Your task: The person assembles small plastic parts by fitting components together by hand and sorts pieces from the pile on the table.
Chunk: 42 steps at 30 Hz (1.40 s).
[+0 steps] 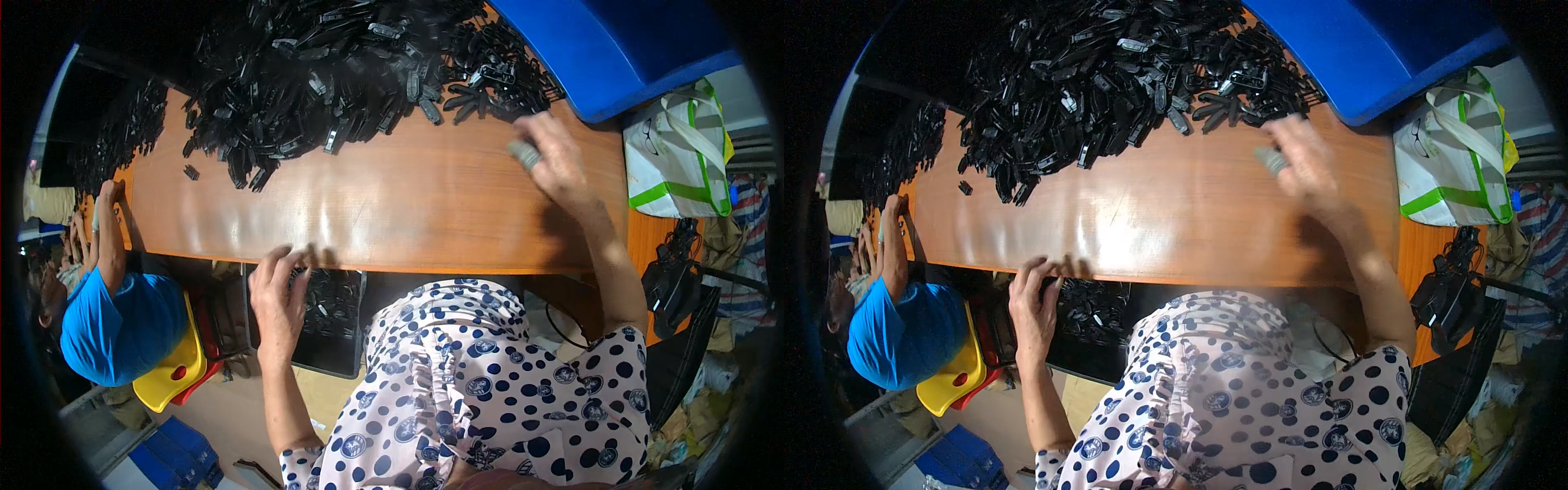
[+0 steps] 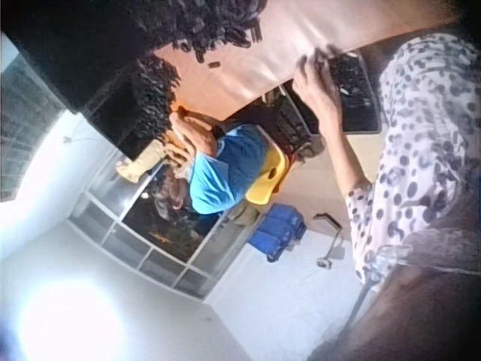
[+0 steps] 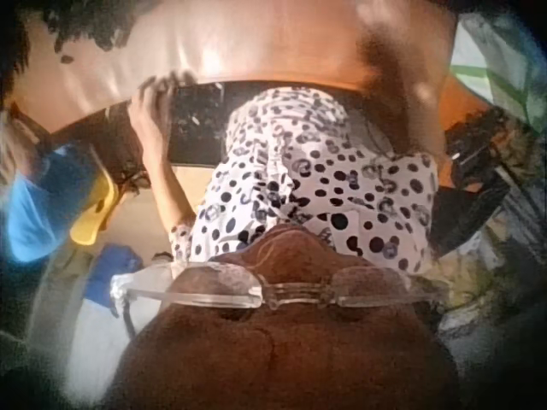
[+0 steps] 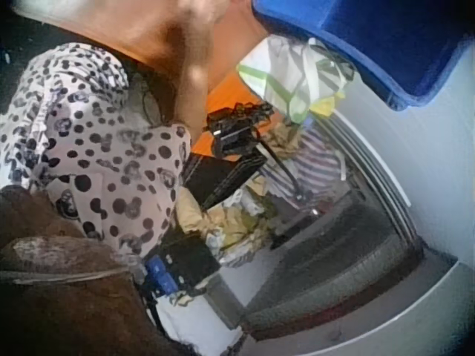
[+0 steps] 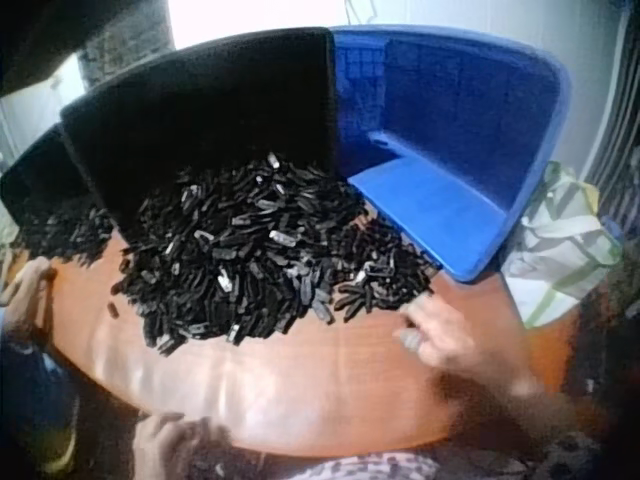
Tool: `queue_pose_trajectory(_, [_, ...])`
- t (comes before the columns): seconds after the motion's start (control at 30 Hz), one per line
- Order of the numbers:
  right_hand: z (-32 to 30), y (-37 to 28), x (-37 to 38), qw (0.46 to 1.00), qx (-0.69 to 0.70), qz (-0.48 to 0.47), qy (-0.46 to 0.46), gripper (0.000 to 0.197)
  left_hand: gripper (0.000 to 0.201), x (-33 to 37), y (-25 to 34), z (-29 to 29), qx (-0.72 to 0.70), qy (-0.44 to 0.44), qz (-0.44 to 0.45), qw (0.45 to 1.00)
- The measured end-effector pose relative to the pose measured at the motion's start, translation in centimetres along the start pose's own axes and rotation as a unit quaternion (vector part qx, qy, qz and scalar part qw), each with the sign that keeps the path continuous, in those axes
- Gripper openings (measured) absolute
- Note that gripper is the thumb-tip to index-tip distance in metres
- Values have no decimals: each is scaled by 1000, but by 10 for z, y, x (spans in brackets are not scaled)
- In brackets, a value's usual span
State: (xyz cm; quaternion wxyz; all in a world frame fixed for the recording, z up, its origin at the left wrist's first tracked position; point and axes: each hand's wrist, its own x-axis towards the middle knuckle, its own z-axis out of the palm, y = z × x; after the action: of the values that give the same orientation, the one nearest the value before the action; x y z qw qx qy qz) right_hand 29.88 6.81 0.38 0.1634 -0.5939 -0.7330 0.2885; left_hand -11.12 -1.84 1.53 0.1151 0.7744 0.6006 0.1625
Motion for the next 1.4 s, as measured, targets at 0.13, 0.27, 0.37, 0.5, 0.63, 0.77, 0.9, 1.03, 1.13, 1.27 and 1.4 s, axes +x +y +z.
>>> queue_pose_trajectory(0.13, [-20,54,18,953,-164,-40,250,46,27,93,46,34,-92,-8,133,987])
queue_pose_trajectory(0.27, [-10,93,37,971,-83,-23,223,55,35,171,91,69,-112,-19,209,971])
queue_pose_trajectory(0.37, [1,99,61,972,-60,-31,226,57,35,210,101,98,-56,-29,265,962])
queue_pose_trajectory(0.5, [17,94,82,968,-79,-41,236,56,32,228,101,117,69,-39,306,949])
queue_pose_trajectory(0.63, [37,60,85,965,-102,-63,234,53,27,217,101,104,98,-84,305,943])
queue_pose_trajectory(0.77, [54,20,86,962,-88,-96,240,47,21,200,88,94,123,-112,300,939])
queue_pose_trajectory(0.9, [47,0,89,958,-149,-113,216,48,17,174,73,88,71,-74,290,952])
queue_pose_trajectory(1.03, [9,19,101,935,-189,-99,283,61,21,147,65,81,23,-36,235,971])
queue_pose_trajectory(1.13, [-5,71,122,912,-245,-65,323,59,27,131,71,84,-36,-5,205,978])
queue_pose_trajectory(1.27, [-9,92,150,946,-173,-1,274,55,27,116,72,93,-87,16,180,980])
queue_pose_trajectory(1.4, [0,94,174,960,-120,17,251,51,24,110,68,99,-115,18,161,980])
